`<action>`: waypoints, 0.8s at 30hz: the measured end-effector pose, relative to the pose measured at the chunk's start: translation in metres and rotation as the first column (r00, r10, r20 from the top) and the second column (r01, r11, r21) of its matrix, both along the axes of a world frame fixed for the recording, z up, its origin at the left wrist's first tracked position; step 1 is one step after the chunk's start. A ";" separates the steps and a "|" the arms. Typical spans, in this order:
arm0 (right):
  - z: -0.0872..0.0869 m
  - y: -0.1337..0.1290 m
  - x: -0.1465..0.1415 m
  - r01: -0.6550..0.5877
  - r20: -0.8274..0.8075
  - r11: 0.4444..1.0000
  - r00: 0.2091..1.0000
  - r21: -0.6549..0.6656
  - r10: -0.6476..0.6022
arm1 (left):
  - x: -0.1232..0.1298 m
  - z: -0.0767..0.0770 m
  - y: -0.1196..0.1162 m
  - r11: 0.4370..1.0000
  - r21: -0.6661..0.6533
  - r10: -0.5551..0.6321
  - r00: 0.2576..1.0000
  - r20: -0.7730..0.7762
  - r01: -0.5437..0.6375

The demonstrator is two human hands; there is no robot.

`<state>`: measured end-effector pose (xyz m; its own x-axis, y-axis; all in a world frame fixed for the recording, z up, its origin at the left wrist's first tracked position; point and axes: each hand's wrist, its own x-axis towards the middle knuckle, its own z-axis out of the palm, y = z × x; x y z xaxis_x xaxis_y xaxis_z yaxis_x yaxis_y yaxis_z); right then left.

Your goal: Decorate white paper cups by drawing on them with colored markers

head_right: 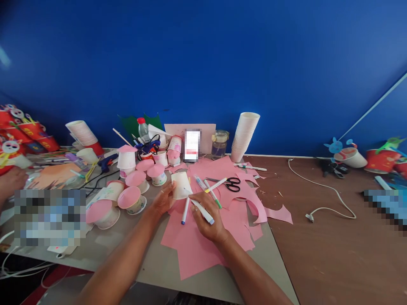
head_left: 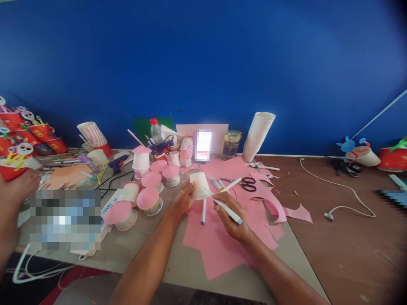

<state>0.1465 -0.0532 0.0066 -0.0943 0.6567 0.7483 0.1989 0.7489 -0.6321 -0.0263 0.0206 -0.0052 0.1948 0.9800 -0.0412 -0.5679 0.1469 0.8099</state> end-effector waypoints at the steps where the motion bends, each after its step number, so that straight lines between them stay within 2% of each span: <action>1: 0.000 0.000 0.000 -0.001 0.001 1.000 1.000 0.002 0.001 | 0.000 0.000 0.000 1.000 0.004 -0.001 1.000 0.001 0.001; 11: 0.002 0.000 -0.001 0.015 0.019 1.000 1.000 -0.024 -0.015 | 0.001 0.001 -0.002 0.999 0.010 -0.033 0.999 0.016 0.033; 18: -0.001 0.000 0.005 0.013 0.056 0.995 0.998 -0.100 -0.007 | -0.004 0.001 0.002 1.000 -0.014 -0.014 0.999 0.032 0.015; 24: -0.006 -0.001 0.008 -0.009 -0.006 0.987 1.000 -0.162 0.008 | -0.006 0.000 0.003 1.000 -0.018 -0.004 0.999 0.035 0.004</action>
<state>0.1545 -0.0537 0.0006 -0.0964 0.7686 0.6324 0.1895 0.6379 -0.7464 -0.0321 0.0235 -0.0054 0.2003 0.9784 -0.0516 -0.5952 0.1634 0.7868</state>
